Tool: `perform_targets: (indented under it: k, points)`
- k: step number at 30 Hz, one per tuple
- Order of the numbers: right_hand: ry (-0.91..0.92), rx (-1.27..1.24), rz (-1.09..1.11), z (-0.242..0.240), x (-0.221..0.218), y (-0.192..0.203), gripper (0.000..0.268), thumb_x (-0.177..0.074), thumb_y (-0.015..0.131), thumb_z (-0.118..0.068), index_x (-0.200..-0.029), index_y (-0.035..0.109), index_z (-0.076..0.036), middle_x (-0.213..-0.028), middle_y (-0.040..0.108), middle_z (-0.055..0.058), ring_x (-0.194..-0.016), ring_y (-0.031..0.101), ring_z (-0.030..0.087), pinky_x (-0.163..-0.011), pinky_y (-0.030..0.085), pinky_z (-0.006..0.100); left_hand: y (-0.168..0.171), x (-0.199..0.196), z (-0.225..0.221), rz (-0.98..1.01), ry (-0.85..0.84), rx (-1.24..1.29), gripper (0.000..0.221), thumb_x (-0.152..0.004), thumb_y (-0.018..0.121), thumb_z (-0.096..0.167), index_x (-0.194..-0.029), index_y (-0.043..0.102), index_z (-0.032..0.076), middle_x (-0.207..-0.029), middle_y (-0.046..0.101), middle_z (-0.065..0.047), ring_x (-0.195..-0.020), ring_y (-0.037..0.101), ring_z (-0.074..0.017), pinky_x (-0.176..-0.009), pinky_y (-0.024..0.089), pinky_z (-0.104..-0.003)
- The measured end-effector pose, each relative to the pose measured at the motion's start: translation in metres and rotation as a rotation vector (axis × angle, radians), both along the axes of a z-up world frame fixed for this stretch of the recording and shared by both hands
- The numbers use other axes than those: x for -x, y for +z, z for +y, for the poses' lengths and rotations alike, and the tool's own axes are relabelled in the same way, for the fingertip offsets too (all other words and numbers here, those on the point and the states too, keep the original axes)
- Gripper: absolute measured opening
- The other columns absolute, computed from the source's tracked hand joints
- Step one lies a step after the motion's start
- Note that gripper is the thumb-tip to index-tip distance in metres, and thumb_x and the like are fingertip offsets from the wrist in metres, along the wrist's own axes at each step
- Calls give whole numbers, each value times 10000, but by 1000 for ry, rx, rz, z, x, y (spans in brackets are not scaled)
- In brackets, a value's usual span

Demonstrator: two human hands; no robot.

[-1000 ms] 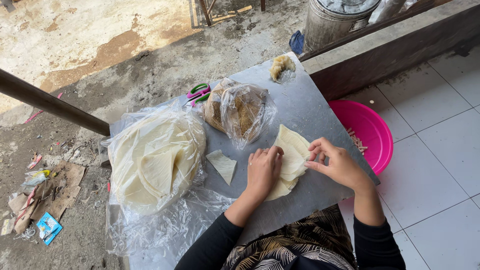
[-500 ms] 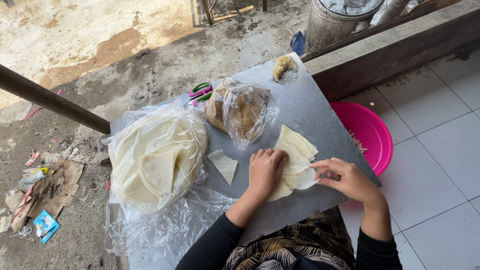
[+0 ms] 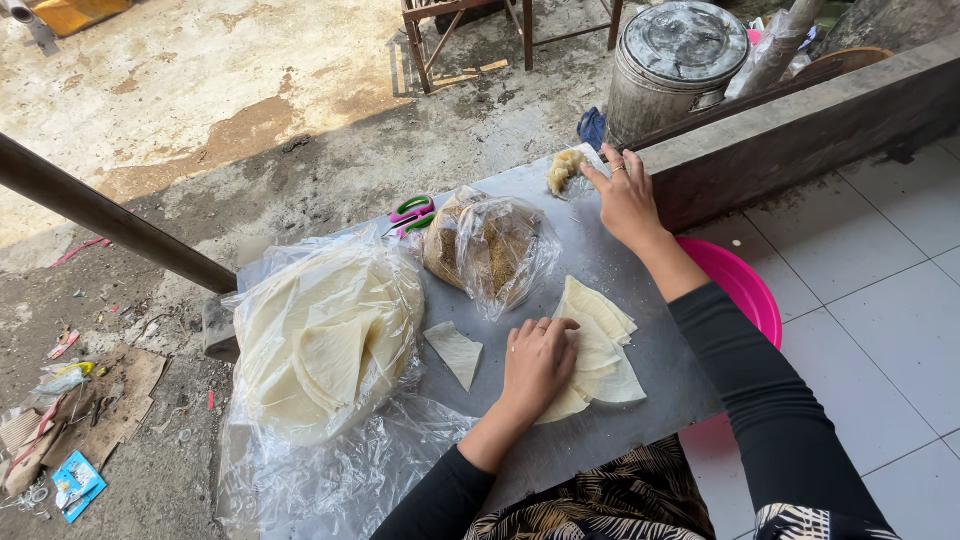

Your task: The person cuts circular dough wrappers into quarters using scissors and then manually folds the pieces around a small amount of filling from a plastic bag to create triangular pastries.

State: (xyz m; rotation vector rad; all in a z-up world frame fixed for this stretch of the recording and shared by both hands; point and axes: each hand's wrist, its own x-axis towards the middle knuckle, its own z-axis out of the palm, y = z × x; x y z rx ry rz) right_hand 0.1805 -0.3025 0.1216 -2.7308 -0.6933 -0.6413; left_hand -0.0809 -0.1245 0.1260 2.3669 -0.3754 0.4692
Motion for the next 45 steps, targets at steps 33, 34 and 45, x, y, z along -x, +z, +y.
perform_targets:
  k: [33, 34, 45]
  points:
    - [344, -659, 745, -36, 152, 20, 360, -901, 466, 101, -1081, 721, -79, -1306, 579, 46, -1150, 582, 167, -951, 478, 292, -20, -9, -2, 143, 75, 222, 382, -860, 776, 202, -1129, 532, 83, -843, 688, -25, -865, 666, -213, -812, 420, -404]
    - [359, -616, 713, -32, 158, 20, 375, -899, 464, 102, -1089, 728, -87, -1301, 582, 53, -1167, 584, 177, -963, 479, 301, -20, -9, -2, 132, 78, 211, 387, -854, 781, 202, -1122, 531, 76, -847, 681, -32, -861, 662, -217, -814, 420, -408]
    - [297, -235, 344, -7, 185, 8, 495, -797, 519, 137, -1125, 770, -136, -1394, 591, 92, -1311, 464, 340, -1118, 403, 425, -29, -11, -3, 93, 99, 228, 371, -887, 765, 207, -1129, 523, 63, -869, 652, -45, -863, 643, -223, -827, 417, -421]
